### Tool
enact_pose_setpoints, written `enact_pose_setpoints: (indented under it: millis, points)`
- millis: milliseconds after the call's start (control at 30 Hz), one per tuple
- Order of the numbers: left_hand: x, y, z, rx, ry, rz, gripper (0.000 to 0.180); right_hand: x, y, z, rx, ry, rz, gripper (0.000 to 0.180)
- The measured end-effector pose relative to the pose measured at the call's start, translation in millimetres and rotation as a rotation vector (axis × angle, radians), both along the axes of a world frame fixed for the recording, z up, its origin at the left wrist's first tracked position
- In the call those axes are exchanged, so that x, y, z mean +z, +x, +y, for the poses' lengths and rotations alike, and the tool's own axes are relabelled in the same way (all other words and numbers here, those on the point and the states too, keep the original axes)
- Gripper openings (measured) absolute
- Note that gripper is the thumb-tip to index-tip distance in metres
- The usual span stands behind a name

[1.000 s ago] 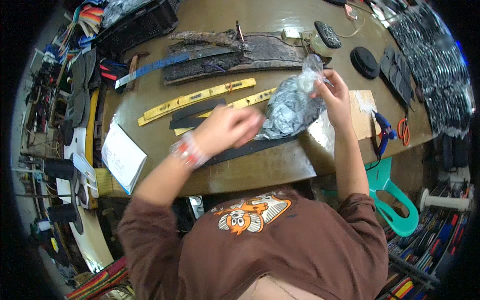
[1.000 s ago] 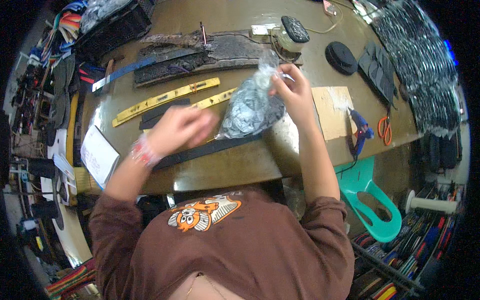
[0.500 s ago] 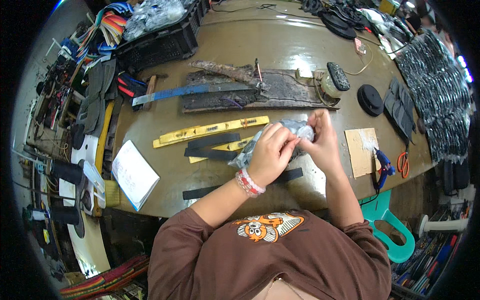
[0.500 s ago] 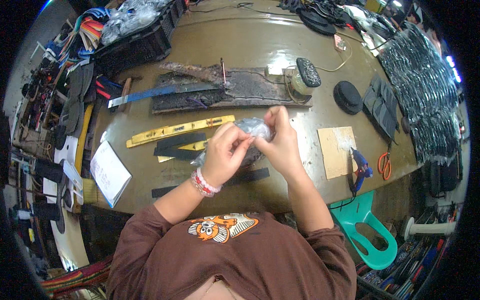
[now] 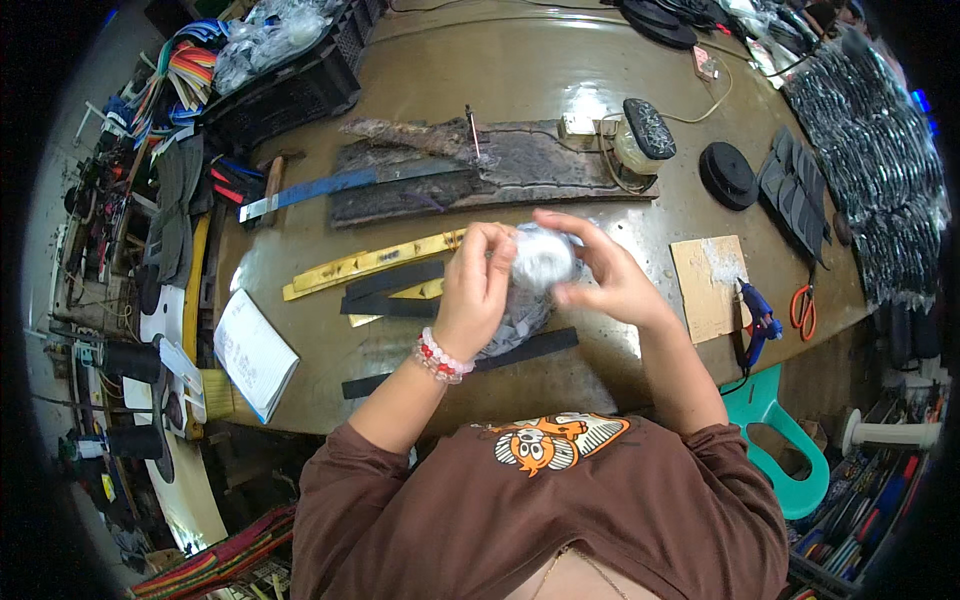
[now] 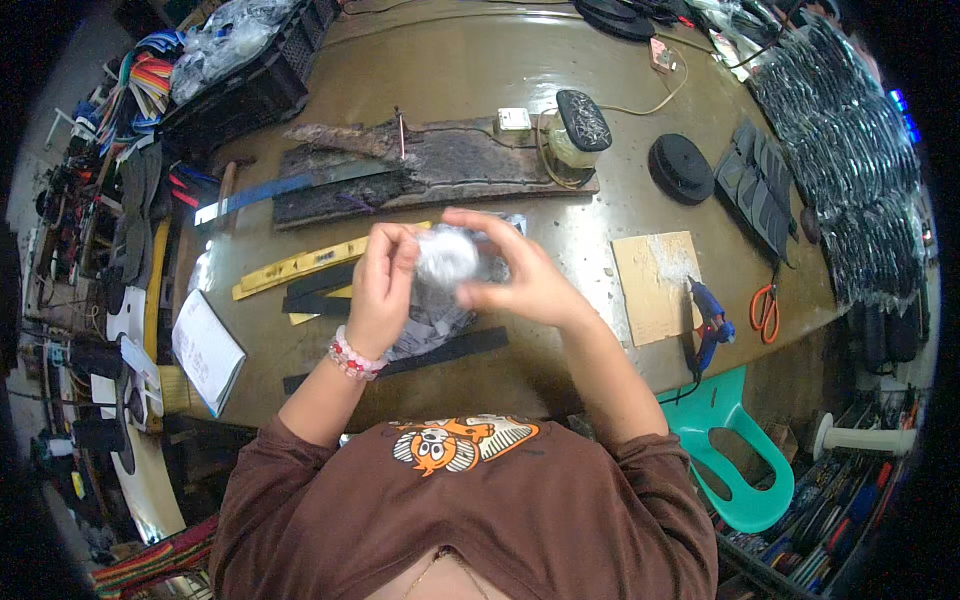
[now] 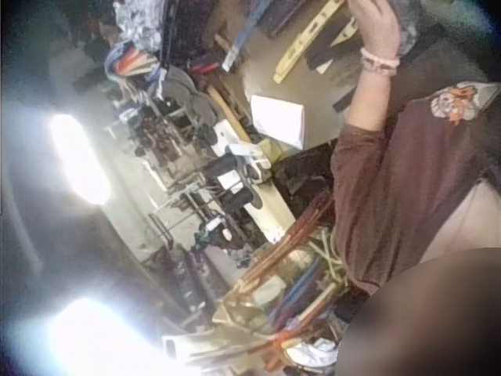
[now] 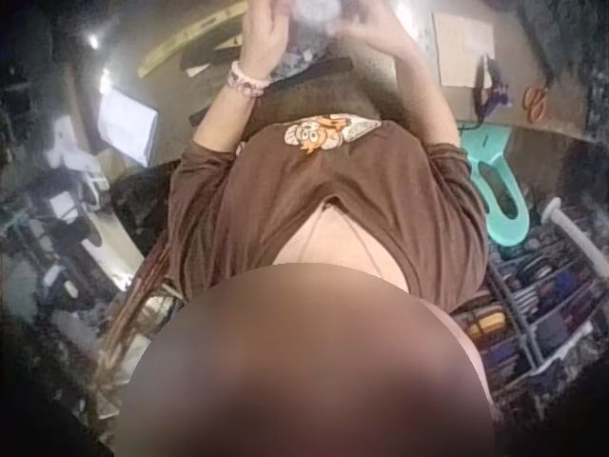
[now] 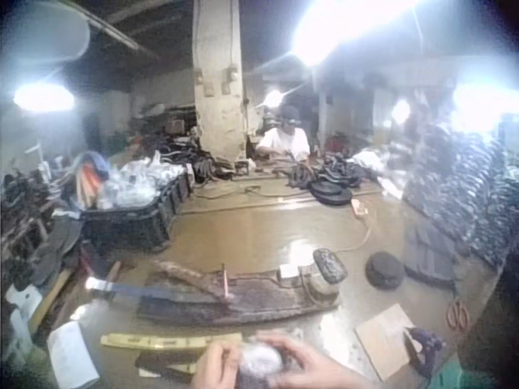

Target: The person measures and marks a black strap using a yellow ruler, then cuts it with a hammer. They retrieve small white labels from a plastic bag and attach them to the strap pieces using a hot glue gun. The person also handles a roll of black material and places it on the table.

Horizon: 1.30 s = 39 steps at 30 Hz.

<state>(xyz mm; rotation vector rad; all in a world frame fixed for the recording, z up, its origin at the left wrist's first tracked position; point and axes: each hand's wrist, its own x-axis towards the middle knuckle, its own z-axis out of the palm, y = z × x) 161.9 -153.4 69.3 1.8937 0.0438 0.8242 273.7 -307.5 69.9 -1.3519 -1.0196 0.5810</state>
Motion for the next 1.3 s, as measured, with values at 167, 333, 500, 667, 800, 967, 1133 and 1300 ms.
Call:
enact_pose_setpoints:
  millis: [167, 333, 500, 667, 800, 967, 1133, 1300]
  points:
    - [30.9, 5.1, 19.8, -0.046, 0.041, 0.168, 0.017, -16.0, 5.0, -15.8, -0.271, -0.325, -0.781, 0.050]
    - [107.7, -2.3, 79.3, -0.733, -0.824, 0.093, 0.025, -14.1, 24.0, -10.2, -0.316, -0.506, -0.840, 0.023]
    - [83.6, -23.4, 89.9, -0.085, 0.032, 0.236, 0.034, 42.1, -10.1, -65.2, -0.314, -0.557, -0.937, 0.022]
    - [69.8, -44.4, 93.6, 0.321, 0.145, 0.284, 0.024, 42.6, -92.5, -154.9, 0.456, -1.593, -0.330, 0.024]
    - [67.8, -60.8, 105.3, 0.168, 0.207, 0.245, 0.031, -10.1, -149.7, -191.3, 0.456, -1.495, -0.031, 0.034]
    - [66.0, -69.5, 99.7, 0.057, 0.240, 0.239, 0.031, -14.4, -167.2, -188.6, 0.388, -1.397, 0.023, 0.043]
    - [66.7, -73.9, 90.4, 0.116, 0.325, 0.221, 0.029, -12.3, -165.6, -177.3, 0.458, -1.377, -0.249, 0.039]
    - [52.8, -86.2, 89.9, 0.153, 0.305, 0.229, 0.023, -56.3, -158.6, -209.4, 0.894, -1.547, -0.114, 0.032]
